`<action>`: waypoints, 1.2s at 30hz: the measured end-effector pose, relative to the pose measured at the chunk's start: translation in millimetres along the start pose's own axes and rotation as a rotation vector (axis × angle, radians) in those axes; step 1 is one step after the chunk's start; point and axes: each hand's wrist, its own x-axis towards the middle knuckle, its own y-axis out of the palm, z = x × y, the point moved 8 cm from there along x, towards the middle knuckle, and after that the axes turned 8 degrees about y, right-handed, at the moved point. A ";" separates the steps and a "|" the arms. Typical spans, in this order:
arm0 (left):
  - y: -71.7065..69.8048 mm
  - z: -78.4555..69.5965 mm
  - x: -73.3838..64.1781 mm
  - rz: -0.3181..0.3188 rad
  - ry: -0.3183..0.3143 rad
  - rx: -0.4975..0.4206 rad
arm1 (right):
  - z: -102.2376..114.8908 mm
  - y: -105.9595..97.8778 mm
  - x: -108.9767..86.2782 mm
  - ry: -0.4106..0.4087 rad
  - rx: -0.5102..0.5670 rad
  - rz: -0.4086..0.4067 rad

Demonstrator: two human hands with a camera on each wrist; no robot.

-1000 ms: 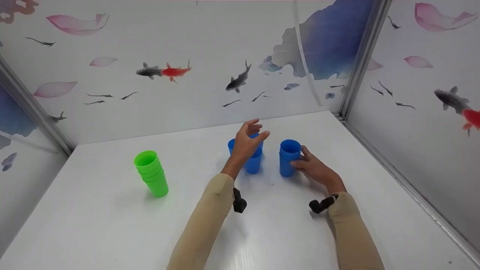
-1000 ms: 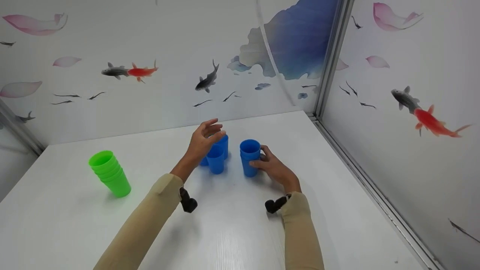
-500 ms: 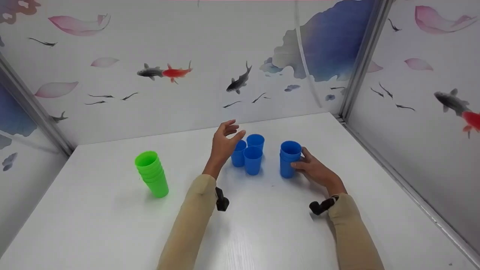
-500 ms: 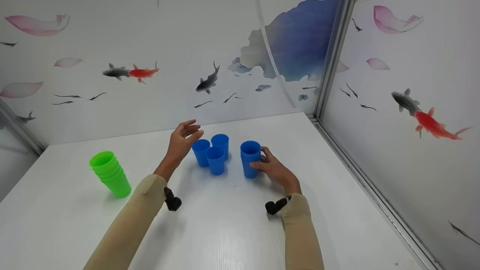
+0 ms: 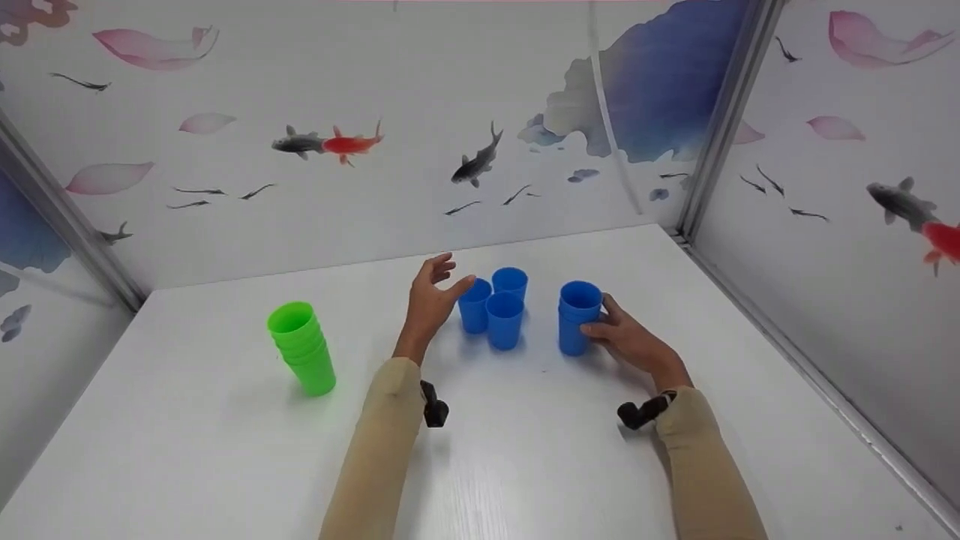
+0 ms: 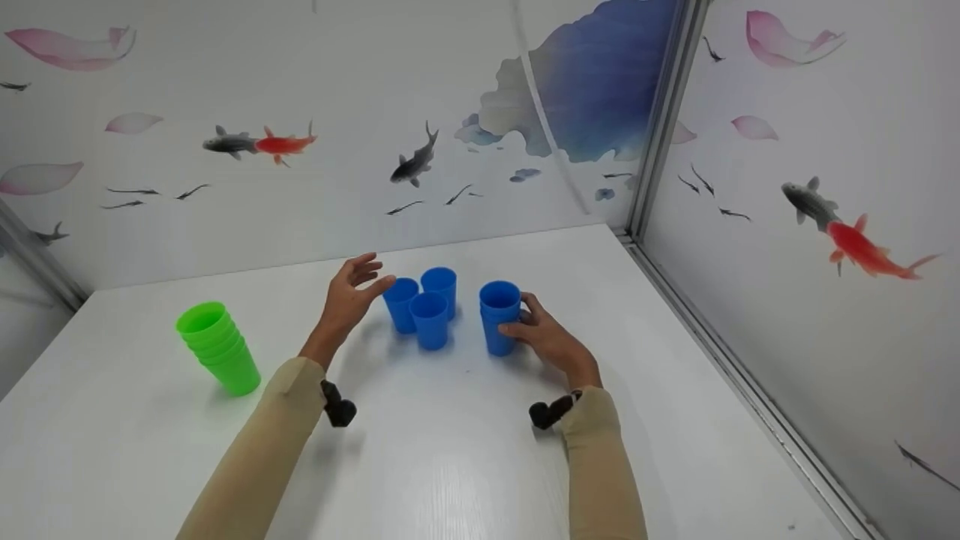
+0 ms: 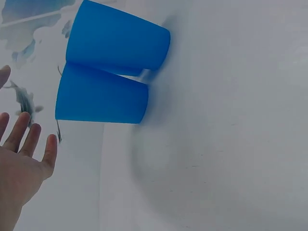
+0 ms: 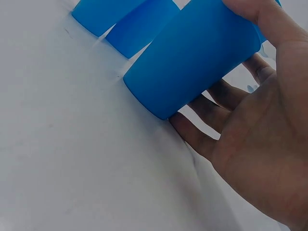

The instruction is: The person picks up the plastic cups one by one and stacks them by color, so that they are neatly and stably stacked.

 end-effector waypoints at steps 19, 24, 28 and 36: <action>25.3 36.6 -11.1 0.151 -0.128 0.042 | 1.8 1.6 0.3 -0.053 0.047 0.032; 29.0 39.1 -12.1 0.150 -0.142 0.053 | 1.1 1.0 -0.3 -0.043 0.035 0.022; 29.9 42.5 -12.5 0.151 -0.157 0.059 | 0.3 1.1 -0.8 -0.028 0.042 0.019; 31.7 46.6 -10.8 0.144 -0.174 0.066 | 0.8 2.7 -0.2 -0.033 0.056 0.033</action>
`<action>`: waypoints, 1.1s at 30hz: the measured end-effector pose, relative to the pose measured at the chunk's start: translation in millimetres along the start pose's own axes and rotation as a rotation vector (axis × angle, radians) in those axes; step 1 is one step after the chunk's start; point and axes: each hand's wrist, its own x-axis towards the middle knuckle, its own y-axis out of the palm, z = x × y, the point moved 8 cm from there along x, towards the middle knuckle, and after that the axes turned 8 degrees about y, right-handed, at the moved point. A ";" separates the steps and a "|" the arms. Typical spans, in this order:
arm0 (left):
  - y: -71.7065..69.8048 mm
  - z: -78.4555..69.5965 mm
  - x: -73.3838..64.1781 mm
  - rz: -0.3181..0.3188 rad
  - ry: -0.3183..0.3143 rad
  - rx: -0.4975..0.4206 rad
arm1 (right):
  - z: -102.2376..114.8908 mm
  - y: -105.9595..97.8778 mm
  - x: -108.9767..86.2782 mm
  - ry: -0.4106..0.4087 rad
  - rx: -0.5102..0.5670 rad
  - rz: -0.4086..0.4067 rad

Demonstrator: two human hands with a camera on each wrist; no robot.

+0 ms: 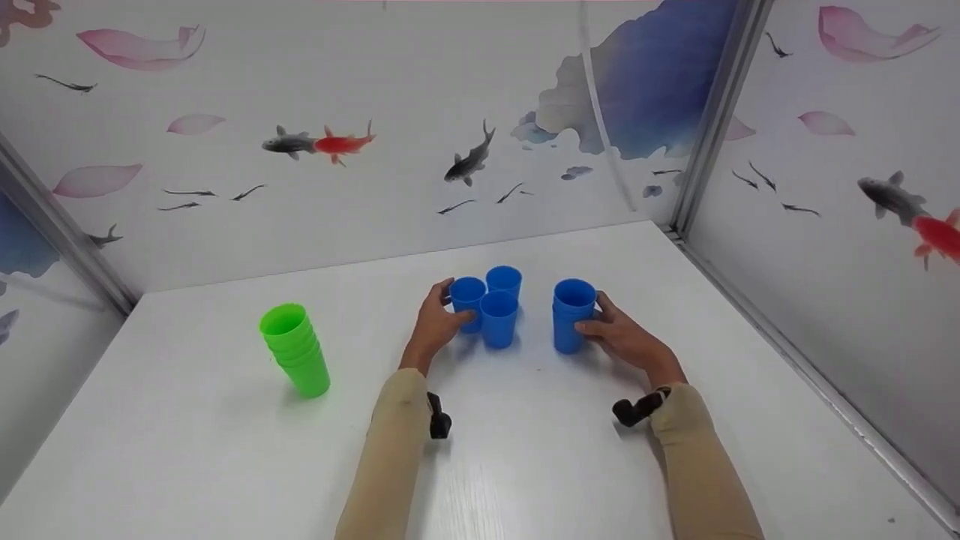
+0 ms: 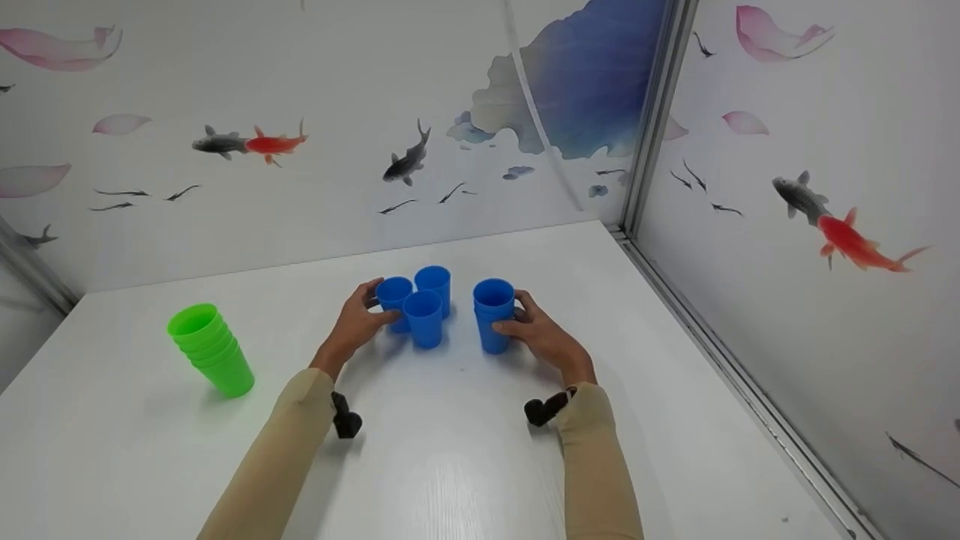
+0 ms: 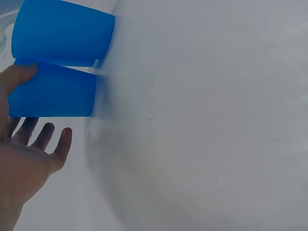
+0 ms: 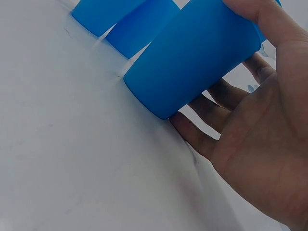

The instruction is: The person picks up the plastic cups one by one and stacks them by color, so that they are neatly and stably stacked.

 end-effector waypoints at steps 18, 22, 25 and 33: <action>-5.0 1.7 2.0 -0.050 -0.018 0.014 | 2.8 2.6 0.2 -0.003 0.022 0.010; -10.1 1.4 3.6 -0.070 -0.040 0.010 | 1.3 1.7 0.4 0.003 0.022 0.005; -16.3 1.5 4.6 -0.091 -0.058 -0.005 | 0.5 1.0 0.1 -0.003 0.020 0.008; -38.3 -2.7 3.0 -0.170 -0.063 -0.034 | 1.5 1.0 -1.3 -0.002 -0.004 0.000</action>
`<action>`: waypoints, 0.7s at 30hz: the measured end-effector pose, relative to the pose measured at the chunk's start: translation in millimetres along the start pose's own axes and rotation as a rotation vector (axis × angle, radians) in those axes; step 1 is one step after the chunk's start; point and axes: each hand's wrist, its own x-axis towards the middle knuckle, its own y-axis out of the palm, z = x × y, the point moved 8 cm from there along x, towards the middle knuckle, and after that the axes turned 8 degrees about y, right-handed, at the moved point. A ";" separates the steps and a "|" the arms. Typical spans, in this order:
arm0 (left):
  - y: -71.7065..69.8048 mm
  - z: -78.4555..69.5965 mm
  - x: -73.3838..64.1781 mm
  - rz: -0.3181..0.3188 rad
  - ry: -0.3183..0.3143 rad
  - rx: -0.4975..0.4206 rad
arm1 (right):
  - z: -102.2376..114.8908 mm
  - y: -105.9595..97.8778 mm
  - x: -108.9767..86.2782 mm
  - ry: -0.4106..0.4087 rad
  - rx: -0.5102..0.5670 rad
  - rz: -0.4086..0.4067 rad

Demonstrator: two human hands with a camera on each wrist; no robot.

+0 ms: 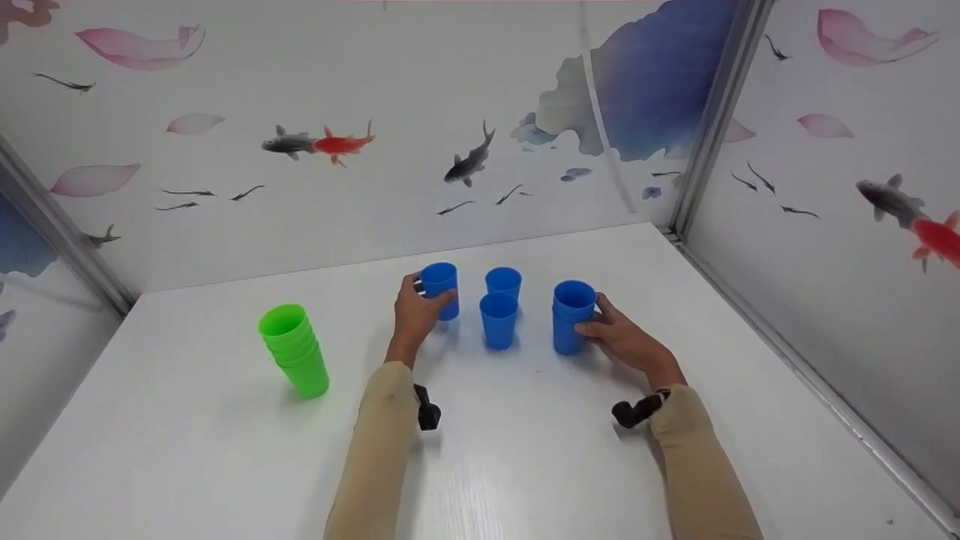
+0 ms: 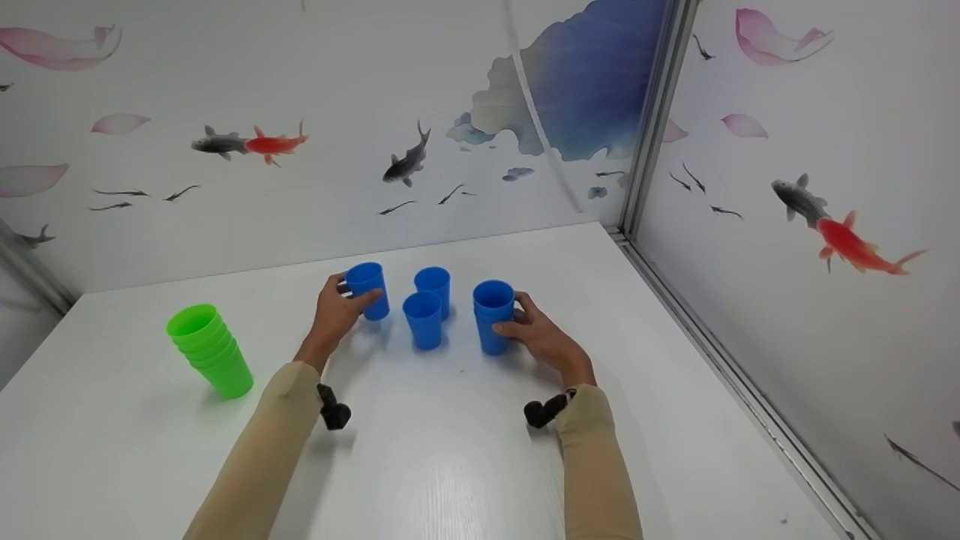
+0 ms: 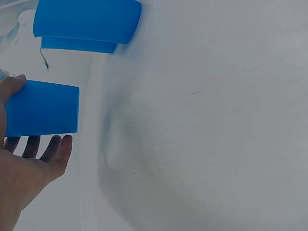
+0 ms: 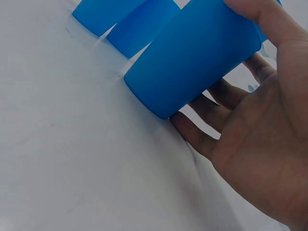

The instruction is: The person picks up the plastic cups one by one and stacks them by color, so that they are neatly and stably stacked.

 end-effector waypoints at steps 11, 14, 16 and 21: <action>-6.8 -29.0 0.4 -0.015 0.047 -0.026 | -0.3 -2.3 -1.0 0.010 0.000 -0.005; -6.9 -41.7 0.2 -0.017 0.088 -0.064 | 0.0 -1.9 -0.6 0.006 -0.001 -0.006; -6.4 -49.0 -0.4 -0.013 0.113 -0.089 | -0.5 -1.2 -0.6 0.006 -0.007 -0.006; -6.9 -65.6 -1.5 -0.007 0.151 -0.152 | -1.2 -0.8 0.8 0.004 -0.036 -0.014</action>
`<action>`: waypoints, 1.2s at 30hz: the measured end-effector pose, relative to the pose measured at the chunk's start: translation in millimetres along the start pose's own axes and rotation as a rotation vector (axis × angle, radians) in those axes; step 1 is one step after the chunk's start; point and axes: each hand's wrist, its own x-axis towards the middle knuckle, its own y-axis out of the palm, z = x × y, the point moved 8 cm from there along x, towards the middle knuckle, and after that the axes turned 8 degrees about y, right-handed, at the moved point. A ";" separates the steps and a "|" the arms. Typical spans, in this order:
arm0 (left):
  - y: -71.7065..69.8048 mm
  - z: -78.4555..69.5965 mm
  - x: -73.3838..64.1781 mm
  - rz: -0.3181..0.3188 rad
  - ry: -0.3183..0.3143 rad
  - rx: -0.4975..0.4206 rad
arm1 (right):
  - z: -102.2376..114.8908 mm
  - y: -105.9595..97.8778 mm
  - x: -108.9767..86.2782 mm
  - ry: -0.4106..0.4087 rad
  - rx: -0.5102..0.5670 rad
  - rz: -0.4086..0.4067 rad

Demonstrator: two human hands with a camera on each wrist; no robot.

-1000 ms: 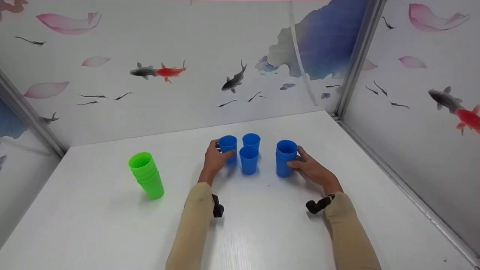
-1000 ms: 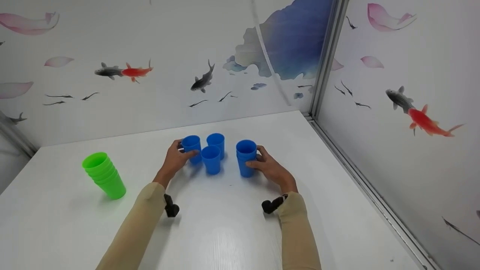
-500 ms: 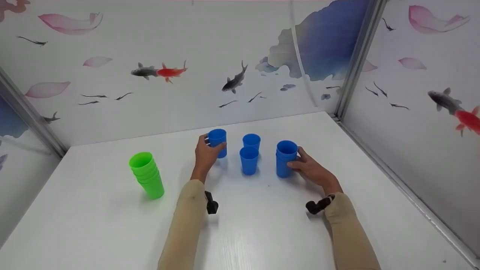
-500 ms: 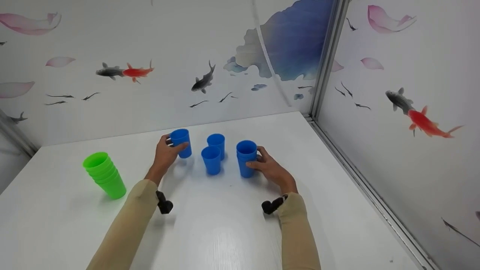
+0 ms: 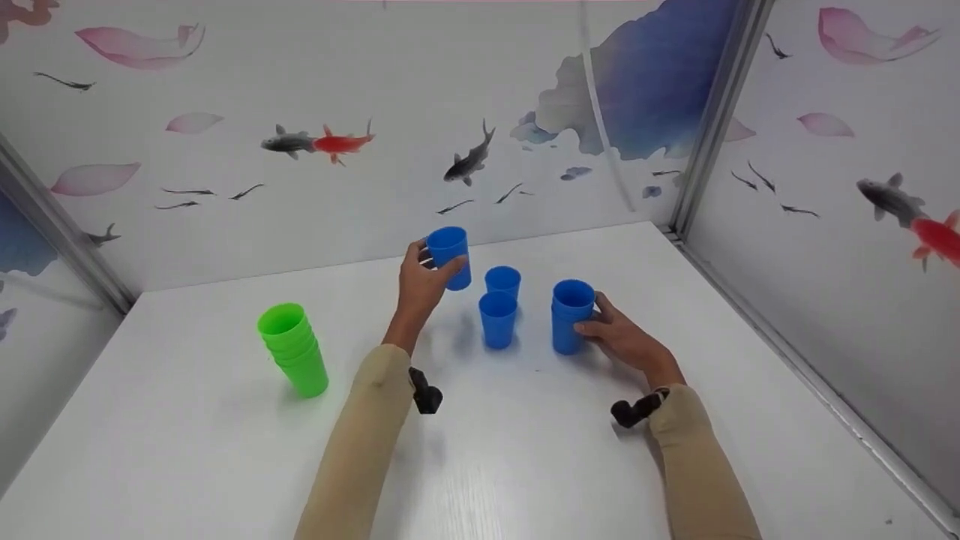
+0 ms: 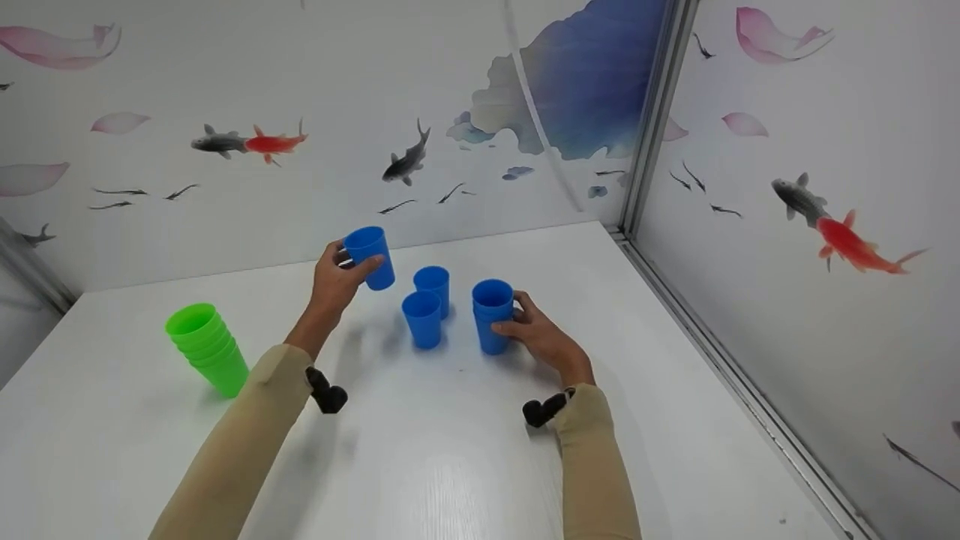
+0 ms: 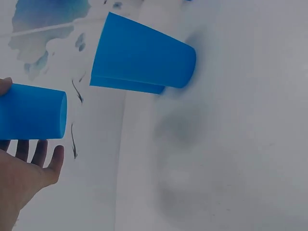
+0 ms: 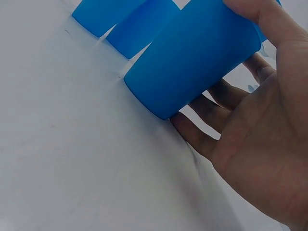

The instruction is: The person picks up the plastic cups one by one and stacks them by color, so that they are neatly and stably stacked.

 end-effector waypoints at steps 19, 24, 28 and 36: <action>24.0 -49.2 -8.2 0.077 0.139 -0.192 | -0.7 1.5 2.2 -0.007 0.052 0.019; 40.7 -56.3 -16.7 0.137 0.180 -0.171 | -1.2 -0.1 1.1 0.005 0.049 0.020; 55.3 -64.3 -25.4 0.197 0.211 -0.145 | -1.6 -0.3 1.8 0.016 0.033 0.007; 84.1 -78.3 -42.6 0.307 0.252 -0.035 | -2.7 1.1 4.9 0.022 0.001 0.007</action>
